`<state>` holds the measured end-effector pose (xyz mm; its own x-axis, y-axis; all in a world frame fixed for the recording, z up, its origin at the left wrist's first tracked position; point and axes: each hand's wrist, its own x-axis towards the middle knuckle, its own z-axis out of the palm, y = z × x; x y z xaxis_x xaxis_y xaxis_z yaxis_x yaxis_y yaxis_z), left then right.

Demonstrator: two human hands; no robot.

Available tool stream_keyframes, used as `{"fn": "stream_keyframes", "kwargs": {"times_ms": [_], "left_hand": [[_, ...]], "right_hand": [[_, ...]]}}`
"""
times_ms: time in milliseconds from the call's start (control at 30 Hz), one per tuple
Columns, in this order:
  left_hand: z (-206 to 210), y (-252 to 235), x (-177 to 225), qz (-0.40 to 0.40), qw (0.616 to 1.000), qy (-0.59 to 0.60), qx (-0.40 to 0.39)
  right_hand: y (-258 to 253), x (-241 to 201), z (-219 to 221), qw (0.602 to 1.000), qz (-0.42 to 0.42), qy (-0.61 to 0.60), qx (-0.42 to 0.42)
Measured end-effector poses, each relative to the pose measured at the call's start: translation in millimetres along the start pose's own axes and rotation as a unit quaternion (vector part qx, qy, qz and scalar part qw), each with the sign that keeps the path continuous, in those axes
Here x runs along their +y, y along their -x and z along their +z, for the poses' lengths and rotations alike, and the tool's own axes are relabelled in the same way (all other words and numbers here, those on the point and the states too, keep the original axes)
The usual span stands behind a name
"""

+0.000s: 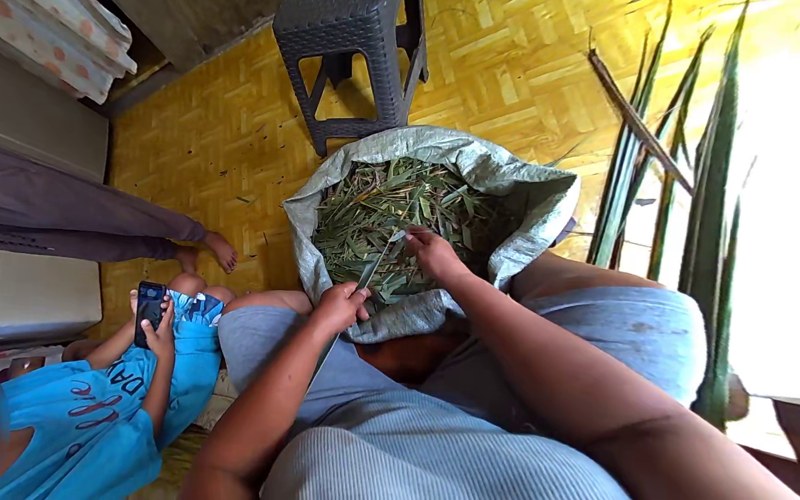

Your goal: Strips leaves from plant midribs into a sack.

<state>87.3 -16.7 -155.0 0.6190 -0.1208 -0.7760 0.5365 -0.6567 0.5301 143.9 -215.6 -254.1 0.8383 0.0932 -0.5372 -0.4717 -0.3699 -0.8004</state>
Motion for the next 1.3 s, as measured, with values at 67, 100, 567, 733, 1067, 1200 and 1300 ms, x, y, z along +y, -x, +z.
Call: {"fn": "stream_keyframes", "kwargs": {"times_ms": [67,100,567,733,1067,1200,1300], "left_hand": [[-2.5,3.6,-3.3,-0.004,1.000,-0.005,0.003],[-3.1,2.7,-5.7,-0.005,1.000,-0.009,0.006],[8.4,-6.3,26.7,0.005,0.977,-0.197,0.083],[12.4,-9.0,30.2,0.006,0.975,-0.211,0.074],[18.4,-20.3,39.6,0.009,0.975,-0.213,0.061],[23.9,-30.7,37.9,0.010,0.975,-0.214,0.055],[25.3,-39.4,36.7,0.001,0.976,-0.213,0.042]], "right_hand": [[-5.7,2.6,-4.8,0.999,0.020,-0.022,0.042],[-4.7,1.9,-5.9,0.998,0.023,-0.039,0.049],[49.6,1.8,30.1,0.971,-0.164,0.096,-0.143],[52.0,3.8,32.1,0.972,-0.174,0.087,-0.130],[42.2,12.2,27.8,0.978,-0.157,0.096,-0.101],[32.6,16.3,30.1,0.977,-0.145,0.130,-0.092],[24.0,22.4,32.7,0.972,-0.150,0.162,-0.077]]}}
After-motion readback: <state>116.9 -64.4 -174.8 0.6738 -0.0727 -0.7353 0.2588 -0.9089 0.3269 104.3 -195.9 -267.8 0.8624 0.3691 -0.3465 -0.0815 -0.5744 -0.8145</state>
